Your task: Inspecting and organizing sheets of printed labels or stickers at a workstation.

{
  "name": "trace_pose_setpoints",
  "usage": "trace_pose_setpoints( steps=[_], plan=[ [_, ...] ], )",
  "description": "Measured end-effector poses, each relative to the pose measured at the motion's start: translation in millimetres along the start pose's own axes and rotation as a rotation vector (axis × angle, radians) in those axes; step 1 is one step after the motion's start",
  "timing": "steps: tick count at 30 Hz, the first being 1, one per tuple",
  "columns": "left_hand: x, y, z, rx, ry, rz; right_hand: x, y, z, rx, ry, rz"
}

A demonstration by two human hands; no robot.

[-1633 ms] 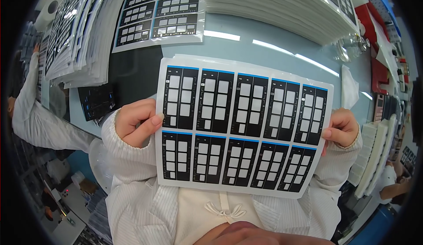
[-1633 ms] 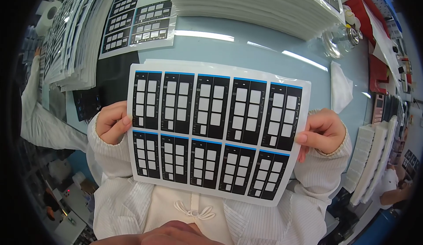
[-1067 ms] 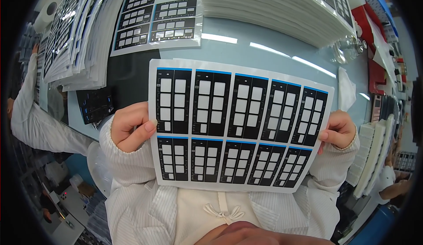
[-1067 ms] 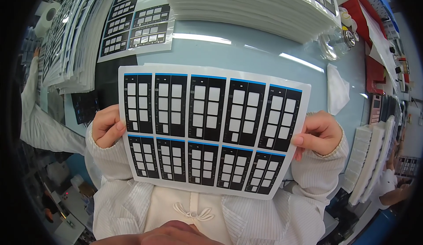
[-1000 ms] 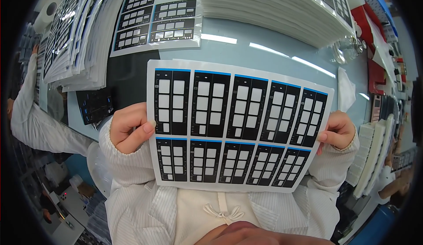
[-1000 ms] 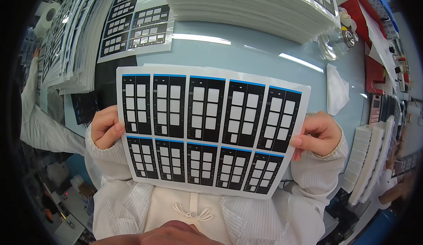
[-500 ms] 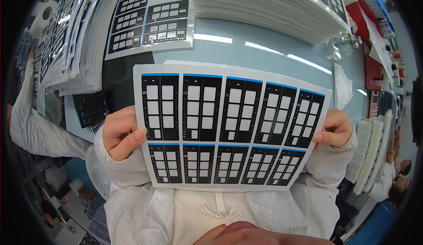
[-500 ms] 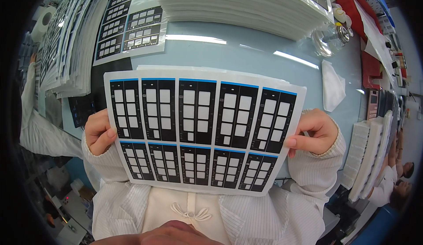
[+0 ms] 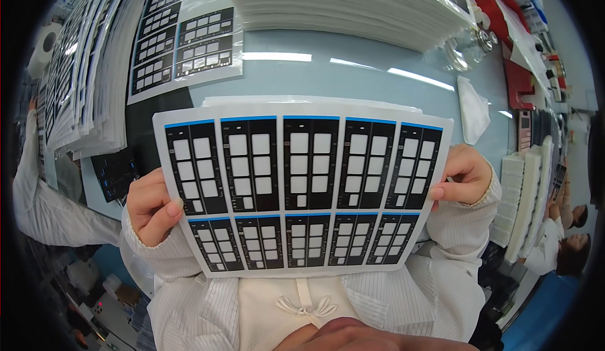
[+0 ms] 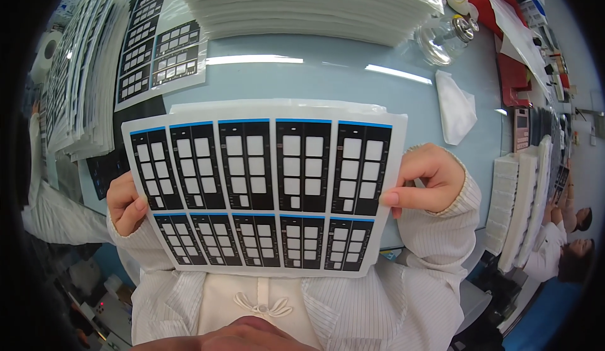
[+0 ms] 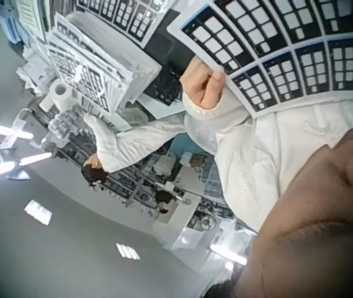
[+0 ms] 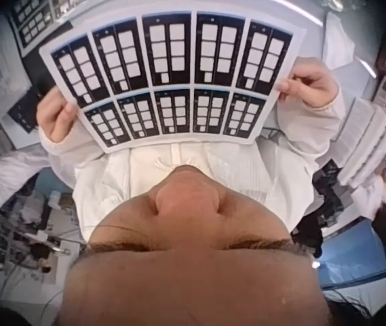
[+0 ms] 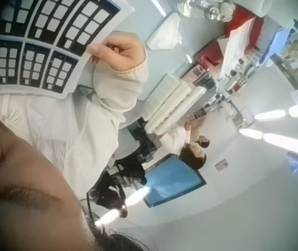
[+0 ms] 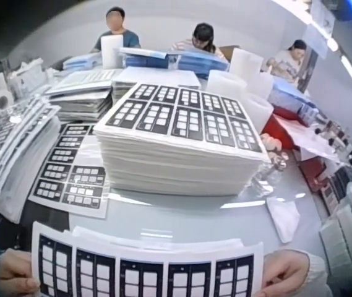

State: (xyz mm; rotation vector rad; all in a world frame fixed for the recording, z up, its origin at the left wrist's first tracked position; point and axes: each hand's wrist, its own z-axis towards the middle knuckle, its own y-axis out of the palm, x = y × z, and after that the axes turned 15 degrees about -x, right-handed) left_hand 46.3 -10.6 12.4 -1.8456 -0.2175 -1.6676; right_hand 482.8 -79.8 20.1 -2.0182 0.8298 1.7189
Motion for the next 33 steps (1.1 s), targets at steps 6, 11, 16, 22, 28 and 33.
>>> trace_pose_setpoints(
  steps=[6,11,16,22,28,33],
  plan=[
    [5,4,0,0.074,-0.023,-0.016,-2,-1,0,-0.001,-0.026,-0.015],
    [-3,5,1,0.065,-0.016,-0.019,-2,-2,-2,-0.044,-0.009,-0.03],
    [2,6,-3,0.09,-0.031,-0.006,-1,-1,-1,-0.038,-0.015,-0.036],
    [1,8,-2,0.104,-0.021,-0.004,-1,2,-3,-0.002,-0.004,-0.032],
    [-7,15,-3,0.184,-0.035,-0.041,1,10,-2,0.106,0.096,0.2],
    [-10,18,-7,0.216,-0.057,-0.058,1,15,-4,0.159,0.157,0.305]
  ],
)
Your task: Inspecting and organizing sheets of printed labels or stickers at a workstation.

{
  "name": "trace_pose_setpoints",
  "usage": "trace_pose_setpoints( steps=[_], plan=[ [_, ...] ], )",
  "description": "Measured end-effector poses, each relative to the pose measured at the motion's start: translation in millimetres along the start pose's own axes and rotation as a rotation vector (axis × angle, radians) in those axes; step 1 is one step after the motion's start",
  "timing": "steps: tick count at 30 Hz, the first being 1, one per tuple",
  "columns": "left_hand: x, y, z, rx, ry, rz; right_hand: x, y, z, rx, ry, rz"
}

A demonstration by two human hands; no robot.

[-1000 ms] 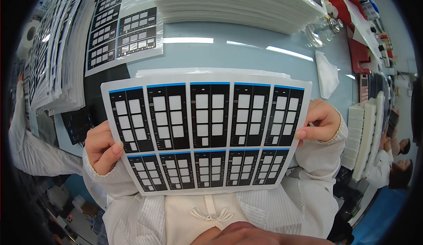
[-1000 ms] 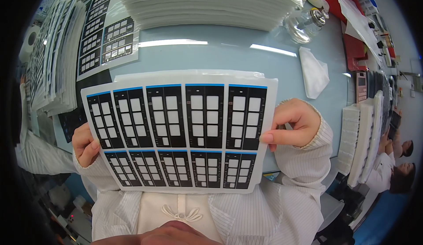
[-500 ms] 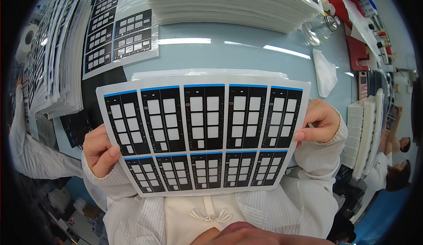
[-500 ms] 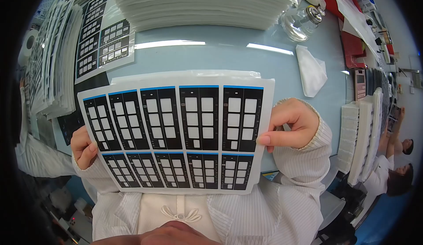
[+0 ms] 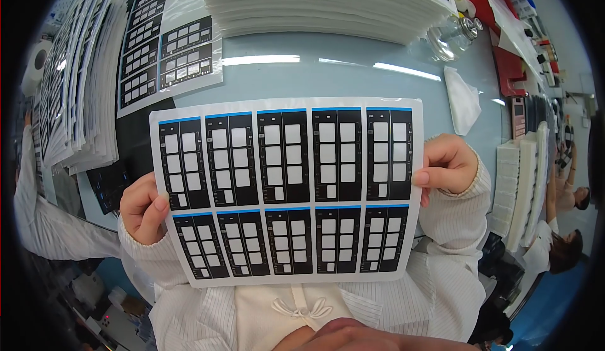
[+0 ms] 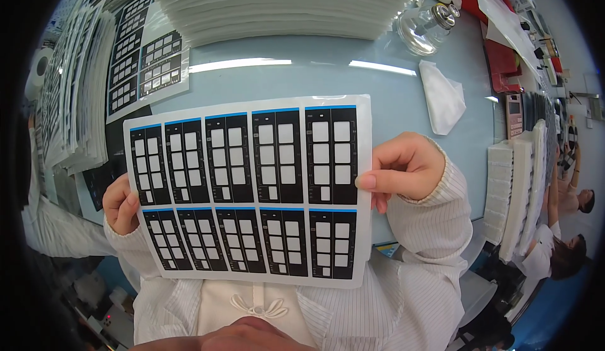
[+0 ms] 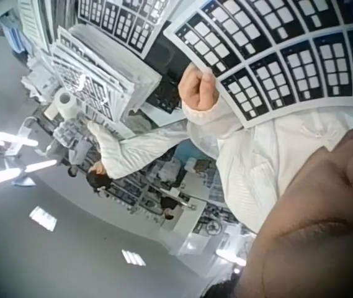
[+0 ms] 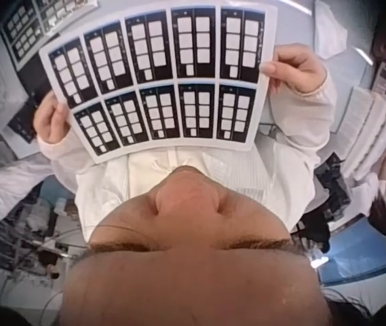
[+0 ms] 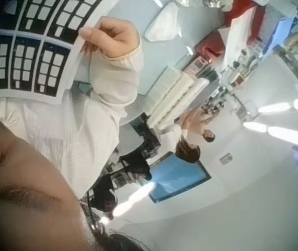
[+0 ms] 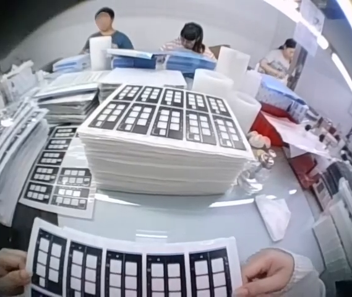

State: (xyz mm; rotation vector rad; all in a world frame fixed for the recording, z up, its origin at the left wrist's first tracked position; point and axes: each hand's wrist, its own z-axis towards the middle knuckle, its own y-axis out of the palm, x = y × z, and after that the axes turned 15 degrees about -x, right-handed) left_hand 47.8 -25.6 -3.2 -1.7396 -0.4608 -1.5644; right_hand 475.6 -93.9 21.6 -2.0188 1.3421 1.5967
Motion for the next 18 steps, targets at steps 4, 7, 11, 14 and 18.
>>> trace_pose_setpoints(
  steps=[4,7,11,14,18],
  plan=[
    [-2,-1,-4,-0.002,-0.003,-0.028,-2,6,-1,0.037,0.02,0.046],
    [-9,0,-2,-0.018,-0.011,-0.053,3,4,2,0.064,0.021,0.031],
    [-6,-3,-5,-0.022,0.0,-0.057,-1,8,1,0.087,0.023,0.051],
    [-3,-2,-1,0.013,0.003,-0.079,-4,8,2,0.092,0.025,0.042],
    [-6,-3,0,0.013,-0.032,-0.104,-4,5,5,0.105,0.039,0.06]
  ],
)
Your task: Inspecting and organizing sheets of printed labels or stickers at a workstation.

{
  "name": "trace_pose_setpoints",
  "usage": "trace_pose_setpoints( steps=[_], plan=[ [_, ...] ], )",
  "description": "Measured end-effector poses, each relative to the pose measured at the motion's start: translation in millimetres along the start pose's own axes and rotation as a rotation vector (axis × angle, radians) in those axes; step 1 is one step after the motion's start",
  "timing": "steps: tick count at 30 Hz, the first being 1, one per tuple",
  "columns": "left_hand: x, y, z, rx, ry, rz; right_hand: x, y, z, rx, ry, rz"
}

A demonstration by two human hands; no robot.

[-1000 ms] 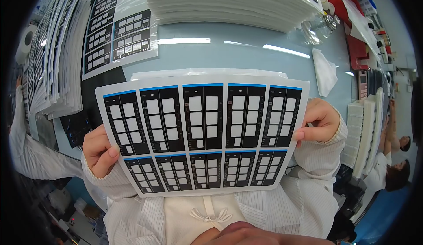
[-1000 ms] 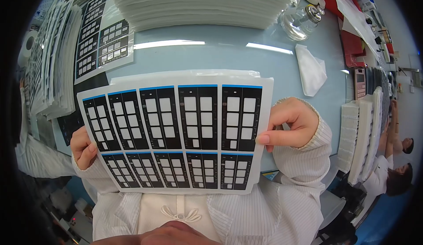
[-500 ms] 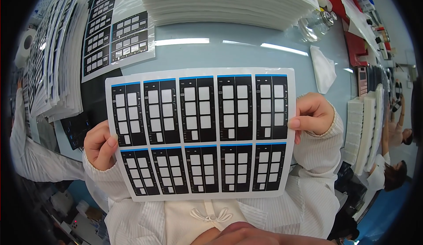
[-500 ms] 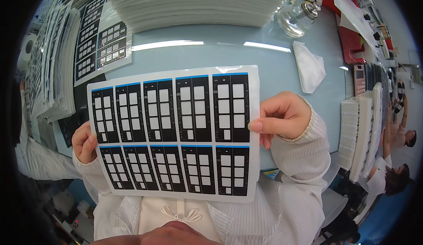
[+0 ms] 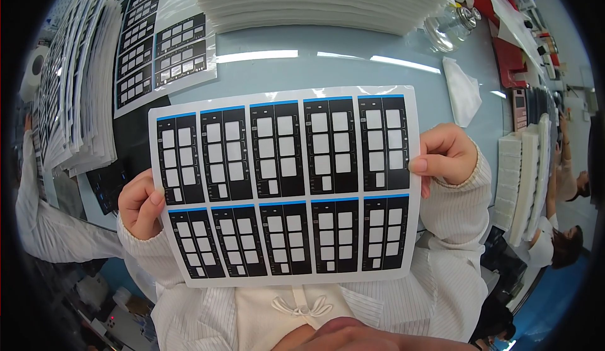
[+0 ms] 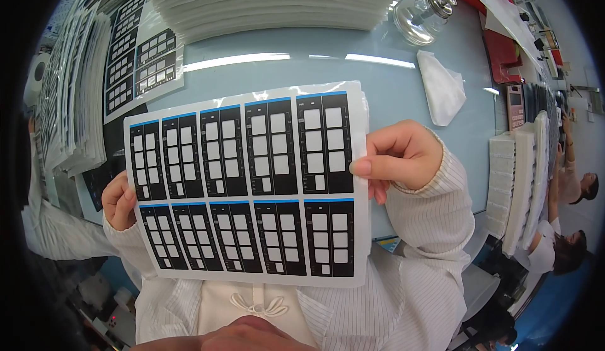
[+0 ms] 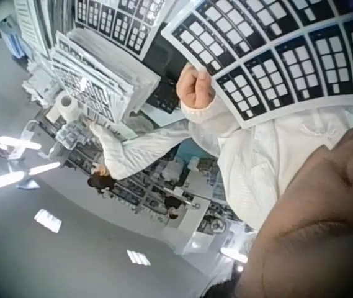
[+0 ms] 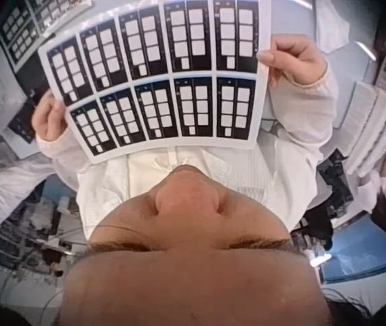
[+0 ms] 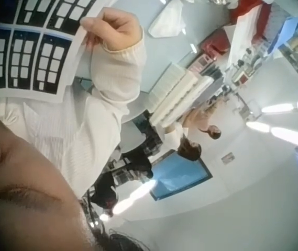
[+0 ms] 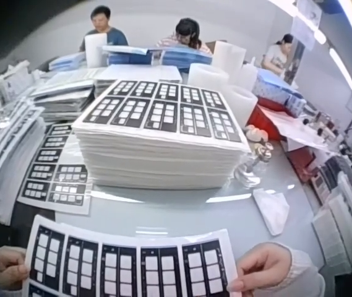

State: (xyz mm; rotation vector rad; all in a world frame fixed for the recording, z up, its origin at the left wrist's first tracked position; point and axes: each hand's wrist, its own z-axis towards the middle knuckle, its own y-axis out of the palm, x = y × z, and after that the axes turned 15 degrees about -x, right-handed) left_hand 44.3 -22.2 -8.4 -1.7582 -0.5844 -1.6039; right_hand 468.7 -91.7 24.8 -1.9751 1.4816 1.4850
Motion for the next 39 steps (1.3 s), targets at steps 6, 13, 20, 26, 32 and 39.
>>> trace_pose_setpoints(
  steps=[6,13,20,26,32,39],
  plan=[
    [1,3,-7,0.04,-0.019,-0.01,4,2,-2,-0.016,-0.013,0.015],
    [0,4,-6,0.083,-0.002,0.009,6,1,-2,-0.014,-0.008,0.032],
    [0,2,-5,0.083,0.016,0.014,2,5,-2,0.027,-0.013,0.034],
    [0,3,-3,0.084,0.004,0.005,8,1,-1,0.008,-0.023,0.037],
    [2,2,-4,0.06,0.009,0.029,6,3,-5,0.008,-0.025,0.001],
    [7,4,-3,0.06,0.018,0.01,4,5,-5,0.021,-0.015,-0.024]
  ],
)
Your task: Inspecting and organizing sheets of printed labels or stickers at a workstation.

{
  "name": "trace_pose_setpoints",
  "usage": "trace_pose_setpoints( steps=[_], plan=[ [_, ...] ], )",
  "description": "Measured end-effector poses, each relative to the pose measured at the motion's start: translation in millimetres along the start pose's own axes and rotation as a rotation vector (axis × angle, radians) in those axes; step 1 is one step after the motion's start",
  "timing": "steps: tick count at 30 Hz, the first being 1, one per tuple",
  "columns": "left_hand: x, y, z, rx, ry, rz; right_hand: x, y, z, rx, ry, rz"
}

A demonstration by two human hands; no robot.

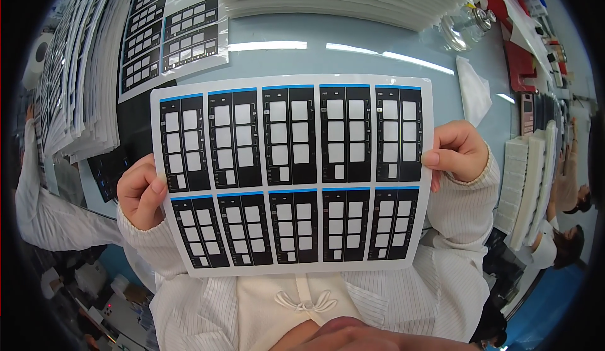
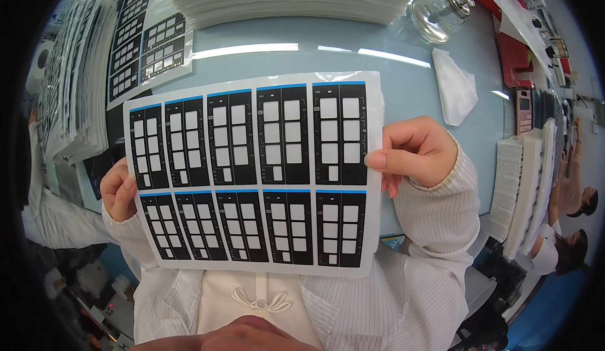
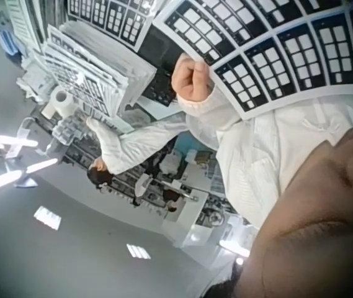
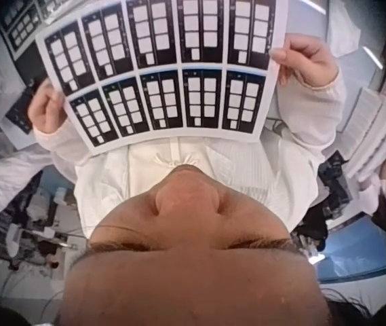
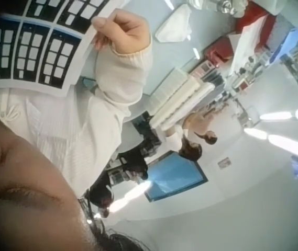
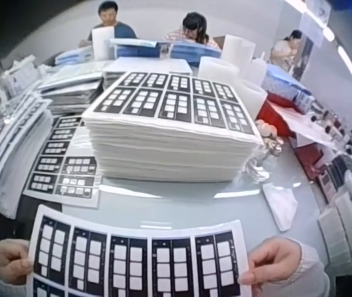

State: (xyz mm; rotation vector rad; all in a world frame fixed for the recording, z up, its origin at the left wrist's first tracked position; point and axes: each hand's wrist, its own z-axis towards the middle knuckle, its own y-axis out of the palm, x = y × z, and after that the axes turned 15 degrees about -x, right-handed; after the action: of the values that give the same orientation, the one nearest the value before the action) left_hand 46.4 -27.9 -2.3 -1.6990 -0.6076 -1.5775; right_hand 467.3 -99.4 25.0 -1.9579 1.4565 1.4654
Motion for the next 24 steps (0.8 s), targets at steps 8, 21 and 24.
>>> trace_pose_setpoints(
  steps=[8,21,24],
  plan=[
    [0.6,-2.6,-2.2,-0.02,-0.019,0.014,1.5,-1.2,2.7,-0.007,-0.013,-0.002],
    [-5.0,-4.8,-3.8,-0.02,-0.011,-0.009,2.8,-2.0,3.3,-0.013,-0.039,-0.005],
    [-2.4,-3.4,-1.4,-0.011,0.001,-0.002,5.7,-3.8,2.0,-0.011,-0.048,0.003]
  ],
)
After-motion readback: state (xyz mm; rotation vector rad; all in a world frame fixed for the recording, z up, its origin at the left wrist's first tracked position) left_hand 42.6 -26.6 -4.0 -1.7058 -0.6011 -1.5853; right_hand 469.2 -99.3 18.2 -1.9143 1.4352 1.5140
